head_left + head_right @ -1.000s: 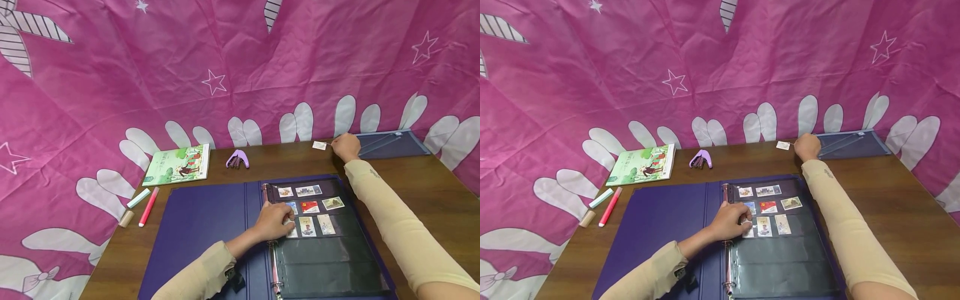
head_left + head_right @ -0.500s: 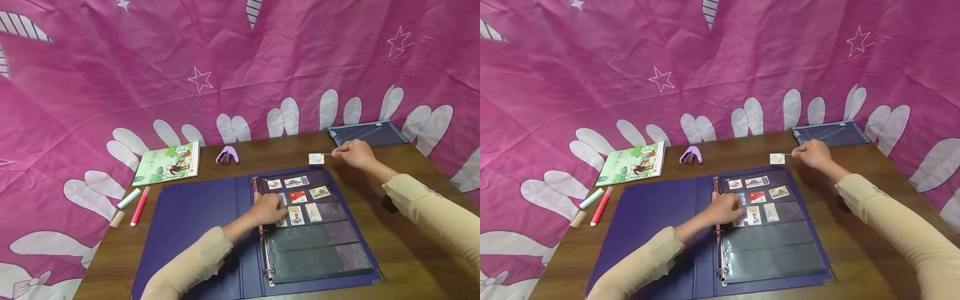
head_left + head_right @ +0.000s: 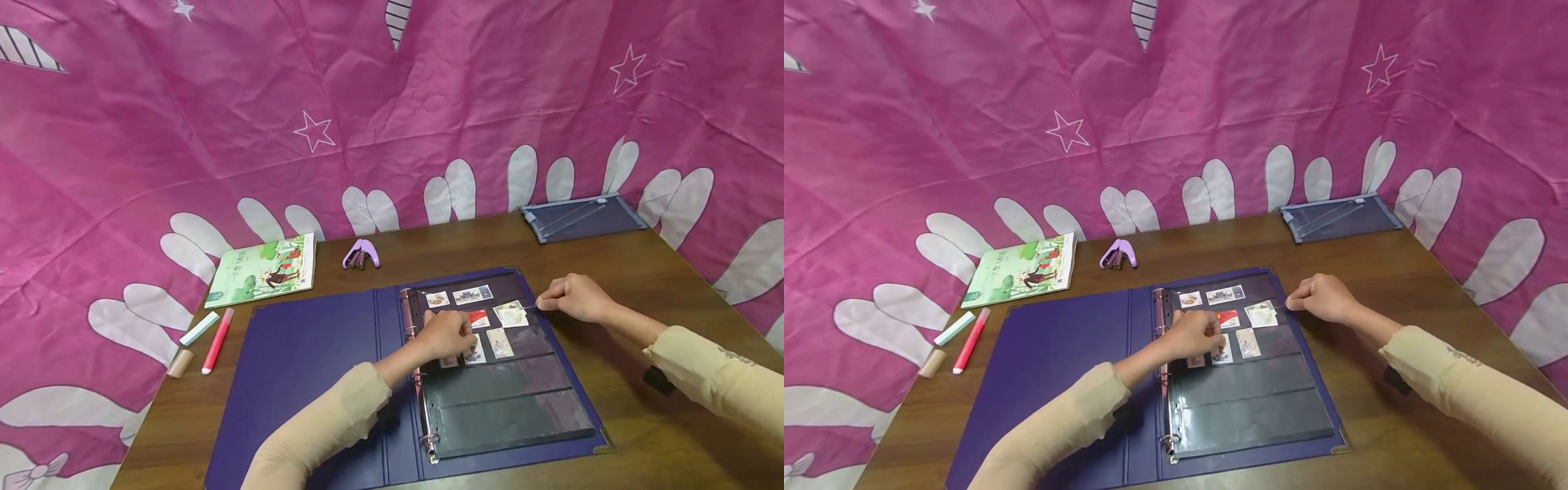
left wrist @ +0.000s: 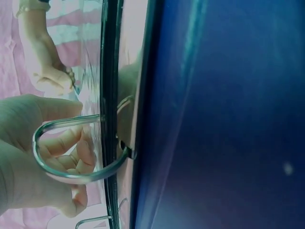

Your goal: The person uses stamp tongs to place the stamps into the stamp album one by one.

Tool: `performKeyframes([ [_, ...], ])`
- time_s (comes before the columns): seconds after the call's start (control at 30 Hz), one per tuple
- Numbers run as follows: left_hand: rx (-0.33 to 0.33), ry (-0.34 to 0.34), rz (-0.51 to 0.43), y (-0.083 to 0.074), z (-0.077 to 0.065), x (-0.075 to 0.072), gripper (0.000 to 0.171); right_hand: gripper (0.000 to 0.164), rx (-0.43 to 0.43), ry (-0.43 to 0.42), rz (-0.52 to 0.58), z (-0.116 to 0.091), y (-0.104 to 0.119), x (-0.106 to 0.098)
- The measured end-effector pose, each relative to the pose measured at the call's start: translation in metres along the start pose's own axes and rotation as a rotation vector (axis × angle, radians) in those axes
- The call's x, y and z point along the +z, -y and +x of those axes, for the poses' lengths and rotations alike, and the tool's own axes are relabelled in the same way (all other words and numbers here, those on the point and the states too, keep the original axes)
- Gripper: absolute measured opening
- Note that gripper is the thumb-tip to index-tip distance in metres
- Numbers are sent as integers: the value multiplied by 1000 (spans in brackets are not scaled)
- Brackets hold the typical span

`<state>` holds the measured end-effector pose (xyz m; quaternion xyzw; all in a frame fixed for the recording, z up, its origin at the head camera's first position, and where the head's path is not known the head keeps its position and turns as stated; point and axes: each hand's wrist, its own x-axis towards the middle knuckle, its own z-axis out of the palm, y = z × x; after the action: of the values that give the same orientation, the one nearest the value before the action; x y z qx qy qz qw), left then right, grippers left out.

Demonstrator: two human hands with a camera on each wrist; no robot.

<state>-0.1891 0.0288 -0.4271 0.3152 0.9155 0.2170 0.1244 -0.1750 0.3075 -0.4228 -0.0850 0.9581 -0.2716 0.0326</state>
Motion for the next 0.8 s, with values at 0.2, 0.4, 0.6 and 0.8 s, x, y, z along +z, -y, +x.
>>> performKeyframes([
  [0.2, -7, -13, -9, 2, 0, 4, 15, 9, -49, 16, -28, -7, 3, -1],
  [0.4, 8, -22, -27, 3, 0, 5, 13, 8, -92, 69, -53, -5, 2, -3],
  [0.6, 25, -24, -30, 5, 2, 4, 13, 10, -115, 153, -41, 0, 1, -10],
  [0.8, 17, -19, -34, 7, 4, 6, 13, 7, -131, 238, -24, 5, 3, -17],
])
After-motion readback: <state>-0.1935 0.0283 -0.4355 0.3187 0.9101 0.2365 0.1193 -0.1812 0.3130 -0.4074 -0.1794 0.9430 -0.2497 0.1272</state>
